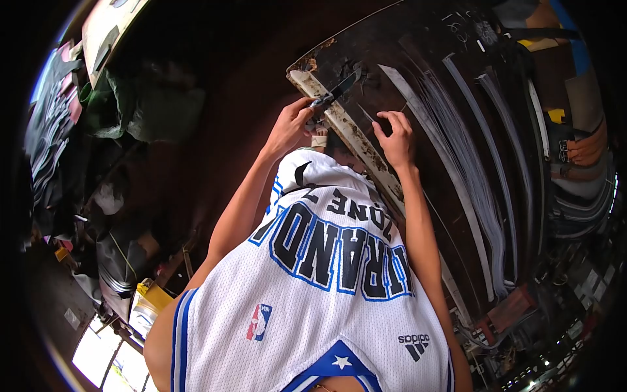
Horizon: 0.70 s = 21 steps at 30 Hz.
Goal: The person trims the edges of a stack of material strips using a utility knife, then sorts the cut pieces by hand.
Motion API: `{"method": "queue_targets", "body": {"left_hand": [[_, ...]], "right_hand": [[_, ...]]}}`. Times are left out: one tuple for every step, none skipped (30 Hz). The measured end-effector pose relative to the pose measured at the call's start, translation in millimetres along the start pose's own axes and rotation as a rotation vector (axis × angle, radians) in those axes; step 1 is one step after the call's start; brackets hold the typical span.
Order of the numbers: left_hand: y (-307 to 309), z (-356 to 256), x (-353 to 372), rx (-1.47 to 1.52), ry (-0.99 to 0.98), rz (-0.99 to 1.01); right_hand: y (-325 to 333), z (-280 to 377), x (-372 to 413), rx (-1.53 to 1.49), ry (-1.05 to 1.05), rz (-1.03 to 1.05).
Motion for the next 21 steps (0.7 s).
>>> {"method": "queue_targets", "body": {"left_hand": [[0.3, -0.3, 0.0, 0.005, 0.005, -0.005], [0.5, -0.3, 0.0, 0.005, 0.006, -0.008], [0.6, 0.1, -0.2, -0.002, 0.010, -0.005], [0.3, 0.4, -0.1, -0.008, 0.016, -0.001], [0.4, 0.7, 0.0, -0.009, 0.016, -0.002], [0.1, 2.2, 0.2, -0.013, 0.023, 0.003], [-3.7, 3.0, 3.0, -0.016, 0.033, 0.009], [-3.2, 2.7, 3.0, -0.017, 0.033, 0.008], [-3.0, 2.0, 3.2, -0.013, 0.027, 0.006], [-2.6, 1.4, 3.0, -0.011, 0.021, 0.002], [-2.1, 1.2, 3.0, -0.012, 0.021, 0.002], [-1.7, 0.6, 2.7, -0.015, 0.018, 0.004], [-1.7, 0.1, 2.2, -0.017, 0.014, 0.006], [-7.4, -0.6, 5.3, -0.015, 0.018, 0.009], [-6.6, 0.5, 4.5, -0.016, 0.021, 0.010], [-6.1, 1.6, 3.8, -0.017, 0.025, 0.011], [-5.8, 2.2, 2.7, -0.018, 0.024, 0.010], [-6.2, 2.5, 2.0, -0.016, 0.018, 0.013], [-6.8, 2.2, 1.7, -0.014, 0.013, 0.017], [-7.3, 0.8, 1.5, -0.014, 0.013, 0.017], [-11.4, -1.8, 3.9, -0.028, 0.013, 0.023]], "right_hand": [[-0.3, 0.1, -0.4, 0.006, 0.007, -0.010], [-0.9, 1.0, -0.4, 0.006, 0.009, -0.007], [-0.3, 4.0, 0.2, 0.044, 0.036, -0.034], [0.4, 6.9, 1.3, 0.083, 0.062, -0.062], [-0.9, 7.2, 1.5, 0.082, 0.062, -0.061], [-1.7, 8.6, 2.3, 0.123, 0.076, -0.081], [0.6, 7.7, 6.1, 0.165, 0.086, -0.099], [0.3, 7.9, 5.7, 0.164, 0.087, -0.099], [0.9, 8.0, 5.6, 0.159, 0.090, -0.102], [1.3, 8.1, 5.0, 0.154, 0.095, -0.106], [1.5, 8.2, 5.1, 0.152, 0.095, -0.106], [2.3, 8.4, 5.6, 0.151, 0.095, -0.107], [3.0, 8.5, 6.2, 0.151, 0.095, -0.108], [8.2, 5.2, 11.5, 0.153, 0.090, -0.106], [8.2, 5.4, 11.5, 0.154, 0.091, -0.107], [8.3, 5.7, 11.6, 0.156, 0.091, -0.108], [8.6, 6.4, 11.1, 0.156, 0.092, -0.108], [9.0, 6.5, 11.0, 0.146, 0.089, -0.106], [9.4, 6.6, 11.1, 0.135, 0.085, -0.104], [9.6, 6.9, 11.3, 0.135, 0.085, -0.105], [11.8, 5.3, 15.2, 0.146, 0.084, -0.104]]}}
Point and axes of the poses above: each hand's wrist, its own x-axis away from the middle knuckle, its own y-axis out of the back of the hand, z = x × y, the point moved 9 cm from there along -x, towards the middle knuckle, and after that the axes turned 15 degrees about -y, right-handed, at the moved point
